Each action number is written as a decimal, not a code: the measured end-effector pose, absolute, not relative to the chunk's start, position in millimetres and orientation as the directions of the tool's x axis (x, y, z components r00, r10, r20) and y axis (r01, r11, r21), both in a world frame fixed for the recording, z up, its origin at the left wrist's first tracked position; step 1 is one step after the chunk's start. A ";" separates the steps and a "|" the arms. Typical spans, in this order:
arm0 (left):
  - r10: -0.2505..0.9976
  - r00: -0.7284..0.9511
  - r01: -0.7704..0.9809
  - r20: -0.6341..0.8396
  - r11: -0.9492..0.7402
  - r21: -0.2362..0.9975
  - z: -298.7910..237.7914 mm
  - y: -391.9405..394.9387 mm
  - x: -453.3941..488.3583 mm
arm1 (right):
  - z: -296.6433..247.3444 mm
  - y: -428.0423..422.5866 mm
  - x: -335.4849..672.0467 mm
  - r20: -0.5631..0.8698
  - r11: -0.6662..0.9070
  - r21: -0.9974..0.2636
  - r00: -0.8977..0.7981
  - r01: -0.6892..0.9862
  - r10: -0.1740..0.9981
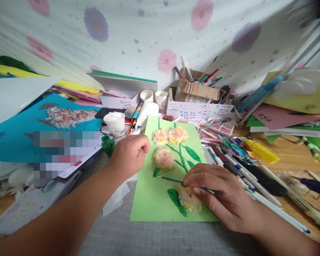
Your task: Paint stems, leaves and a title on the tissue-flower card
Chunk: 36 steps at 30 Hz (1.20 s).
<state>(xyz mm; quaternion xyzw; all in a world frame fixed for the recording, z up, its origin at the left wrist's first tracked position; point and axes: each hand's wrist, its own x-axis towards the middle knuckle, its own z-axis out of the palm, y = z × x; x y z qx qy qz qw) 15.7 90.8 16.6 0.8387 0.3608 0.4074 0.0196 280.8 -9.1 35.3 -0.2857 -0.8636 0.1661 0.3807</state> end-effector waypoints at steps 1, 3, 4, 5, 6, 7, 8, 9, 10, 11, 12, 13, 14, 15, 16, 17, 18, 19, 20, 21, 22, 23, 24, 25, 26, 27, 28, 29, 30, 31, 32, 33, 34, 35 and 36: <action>0.619 0.408 0.588 0.671 -0.740 0.326 16.3 91.0 15.6 | 34.9 -9.7 280.2 0.561 0.781 -0.510 -0.549 0.360 0.619; 0.612 0.410 0.584 0.676 -0.746 0.321 15.7 91.2 15.1 | 33.8 -10.6 279.2 0.556 0.779 -0.517 -0.553 0.356 0.621; 0.608 0.413 0.581 0.678 -0.749 0.318 15.6 91.2 15.0 | 33.3 -10.9 278.9 0.553 0.779 -0.518 -0.556 0.354 0.621; 0.604 0.415 0.579 0.681 -0.752 0.315 15.5 91.2 14.9 | 33.0 -11.0 278.7 0.549 0.779 -0.518 -0.560 0.354 0.620; 0.601 0.415 0.578 0.683 -0.754 0.312 15.5 91.2 14.9 | 32.8 -10.9 278.5 0.546 0.779 -0.518 -0.565 0.354 0.619; 0.598 0.416 0.577 0.685 -0.756 0.309 15.5 91.2 14.9 | 32.9 -10.7 278.5 0.546 0.781 -0.516 -0.567 0.353 0.617; 0.595 0.417 0.576 0.687 -0.758 0.306 15.6 91.2 15.1 | 33.2 -10.4 278.6 0.545 0.781 -0.513 -0.568 0.356 0.617; 0.593 0.418 0.576 0.689 -0.759 0.303 15.8 91.2 15.3 | 33.7 -10.1 278.7 0.546 0.782 -0.509 -0.567 0.360 0.616; 0.590 0.420 0.576 0.689 -0.760 0.300 16.0 91.1 15.5 | 34.4 -9.8 279.0 0.550 0.784 -0.502 -0.565 0.366 0.616; 0.588 0.422 0.576 0.690 -0.762 0.297 16.3 91.1 15.6 | 35.2 -9.7 279.4 0.552 0.785 -0.495 -0.562 0.373 0.616; 0.586 0.425 0.576 0.690 -0.763 0.294 16.6 91.1 15.8 | 36.1 -9.6 280.0 0.557 0.786 -0.488 -0.558 0.380 0.615; 0.585 0.428 0.577 0.690 -0.764 0.290 16.9 91.2 15.9 | 37.0 -9.6 280.8 0.562 0.786 -0.480 -0.552 0.390 0.616; 0.583 0.429 0.578 0.690 -0.764 0.287 17.1 91.2 15.9 | 37.8 -9.6 281.9 0.565 0.786 -0.470 -0.547 0.402 0.618; 0.582 0.432 0.578 0.689 -0.765 0.284 17.4 91.3 15.8 | 38.5 -9.6 283.3 0.567 0.785 -0.461 -0.543 0.414 0.619; 0.581 0.433 0.579 0.689 -0.765 0.280 17.6 91.4 15.6 | 39.1 -9.5 285.0 0.567 0.782 -0.451 -0.539 0.429 0.623; 0.579 0.434 0.581 0.690 -0.765 0.277 17.8 91.4 15.3 | 39.7 -9.3 286.8 0.566 0.781 -0.441 -0.537 0.443 0.625; 0.578 0.435 0.582 0.691 -0.766 0.274 18.0 91.4 14.9 | 40.2 -9.0 288.9 0.566 0.778 -0.430 -0.535 0.457 0.627; 0.575 0.435 0.583 0.693 -0.766 0.270 18.0 91.4 14.4 | 40.8 -8.5 291.1 0.566 0.776 -0.419 -0.532 0.472 0.629; 0.573 0.435 0.584 0.695 -0.767 0.266 18.0 91.3 14.0 | 41.5 -7.9 293.3 0.569 0.773 -0.409 -0.527 0.485 0.631; 0.570 0.435 0.585 0.697 -0.767 0.263 18.0 91.1 13.6 | 42.3 -7.2 295.4 0.574 0.770 -0.397 -0.520 0.499 0.633; 0.567 0.434 0.586 0.700 -0.768 0.259 17.9 90.9 13.3 | 43.1 -6.6 297.5 0.577 0.767 -0.385 -0.515 0.514 0.634; 0.565 0.433 0.587 0.702 -0.768 0.255 17.7 90.7 13.1 | 44.1 -6.1 299.3 0.580 0.765 -0.372 -0.513 0.526 0.634; 0.563 0.433 0.589 0.704 -0.768 0.252 17.5 90.6 13.1 | 44.9 -5.8 300.7 0.583 0.763 -0.359 -0.510 0.537 0.633; 0.562 0.432 0.591 0.705 -0.767 0.249 17.4 90.5 13.2 | 45.6 -5.8 301.6 0.585 0.763 -0.351 -0.508 0.544 0.631; 0.561 0.431 0.594 0.707 -0.766 0.246 17.2 90.4 13.3 | 46.1 -6.1 301.8 0.587 0.762 -0.346 -0.508 0.546 0.631; 0.560 0.430 0.596 0.708 -0.766 0.243 17.1 90.4 13.5 | 46.2 -6.6 301.3 0.587 0.763 -0.347 -0.508 0.545 0.630; 0.559 0.430 0.598 0.709 -0.765 0.241 17.0 90.4 13.7 | 45.8 -7.4 300.0 0.586 0.763 -0.353 -0.508 0.541 0.631; 0.559 0.430 0.599 0.709 -0.764 0.239 16.9 90.4 13.8 | 45.2 -8.2 298.0 0.583 0.766 -0.364 -0.511 0.530 0.631; 0.558 0.431 0.599 0.709 -0.764 0.238 16.9 90.4 13.9 | 44.3 -9.1 295.6 0.580 0.770 -0.378 -0.518 0.514 0.629; 0.558 0.432 0.600 0.709 -0.764 0.236 17.0 90.4 13.9 | 43.2 -9.7 293.0 0.575 0.777 -0.392 -0.528 0.493 0.625; 0.557 0.432 0.600 0.709 -0.764 0.235 17.1 90.5 13.9 | 42.3 -10.1 290.5 0.571 0.784 -0.405 -0.540 0.471 0.619; 0.558 0.434 0.601 0.707 -0.764 0.235 17.2 90.6 13.9 | 41.5 -10.1 288.5 0.567 0.790 -0.414 -0.551 0.452 0.613; 0.559 0.434 0.601 0.706 -0.764 0.235 17.4 90.8 13.8 | 41.1 -10.0 287.2 0.563 0.796 -0.416 -0.563 0.439 0.605; 0.560 0.435 0.602 0.705 -0.763 0.235 17.5 91.0 13.6 | 40.9 -9.6 286.7 0.560 0.800 -0.410 -0.572 0.437 0.599; 0.561 0.435 0.604 0.704 -0.762 0.234 17.7 91.3 13.5 | 41.0 -9.1 286.9 0.559 0.800 -0.401 -0.573 0.447 0.600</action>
